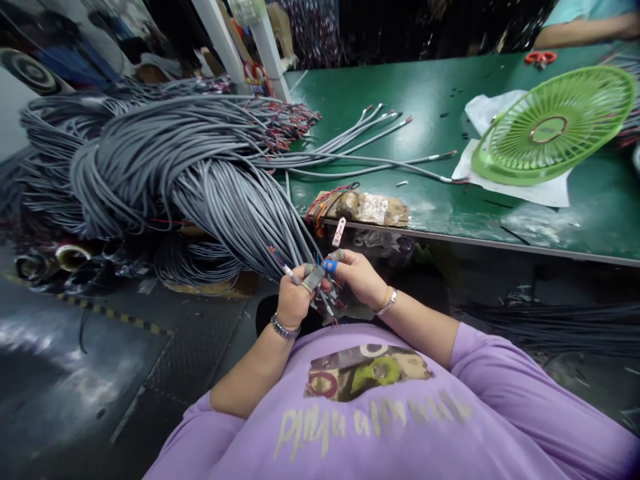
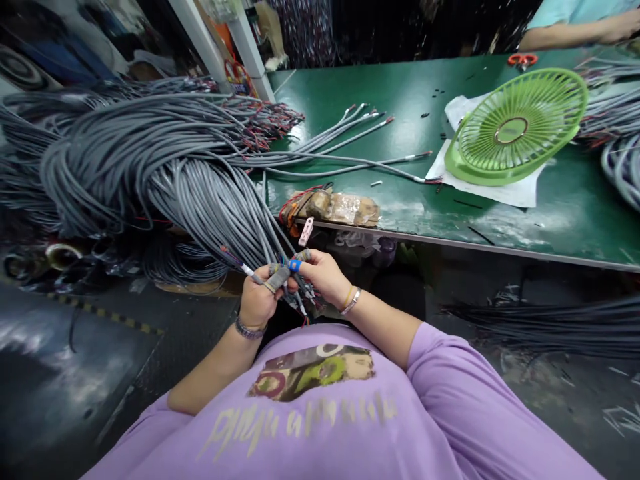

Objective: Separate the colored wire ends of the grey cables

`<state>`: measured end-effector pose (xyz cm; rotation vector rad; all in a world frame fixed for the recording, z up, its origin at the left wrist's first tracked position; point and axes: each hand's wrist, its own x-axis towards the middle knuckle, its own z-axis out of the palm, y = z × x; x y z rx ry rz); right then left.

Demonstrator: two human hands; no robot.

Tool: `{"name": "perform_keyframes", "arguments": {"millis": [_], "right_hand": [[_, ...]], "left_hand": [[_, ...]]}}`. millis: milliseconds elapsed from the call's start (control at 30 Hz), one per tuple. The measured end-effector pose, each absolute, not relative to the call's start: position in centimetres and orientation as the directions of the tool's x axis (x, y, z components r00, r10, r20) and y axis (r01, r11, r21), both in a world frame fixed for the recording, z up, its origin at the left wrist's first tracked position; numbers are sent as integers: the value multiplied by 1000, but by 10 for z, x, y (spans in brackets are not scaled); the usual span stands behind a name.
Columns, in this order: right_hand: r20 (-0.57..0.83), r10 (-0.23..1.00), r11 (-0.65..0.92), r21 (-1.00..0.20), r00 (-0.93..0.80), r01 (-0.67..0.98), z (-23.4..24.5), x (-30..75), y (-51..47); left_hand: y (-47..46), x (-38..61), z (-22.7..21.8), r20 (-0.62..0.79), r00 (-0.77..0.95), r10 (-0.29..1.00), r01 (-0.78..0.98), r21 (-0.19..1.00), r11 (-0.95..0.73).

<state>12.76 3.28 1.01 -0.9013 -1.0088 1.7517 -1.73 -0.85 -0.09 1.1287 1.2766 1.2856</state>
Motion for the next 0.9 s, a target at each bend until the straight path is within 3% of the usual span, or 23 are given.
{"name": "perform_keyframes", "arguments": {"millis": [300, 633, 767, 900], "right_hand": [[-81, 954, -183, -919, -288, -349, 4, 129, 32], [-32, 932, -154, -937, -360, -314, 1, 137, 33], [-80, 911, -250, -887, -405, -387, -7, 148, 39], [-215, 880, -421, -764, -422, -489, -12, 152, 59]], "left_hand": [[-5, -6, 5, -82, -199, 976, -176, 983, 47], [-4, -7, 5, -28, -202, 979, -131, 991, 1], [-3, -12, 10, -45, -145, 988, -171, 985, 20], [2, -16, 17, -100, 31, 995, -167, 980, 103]]}}
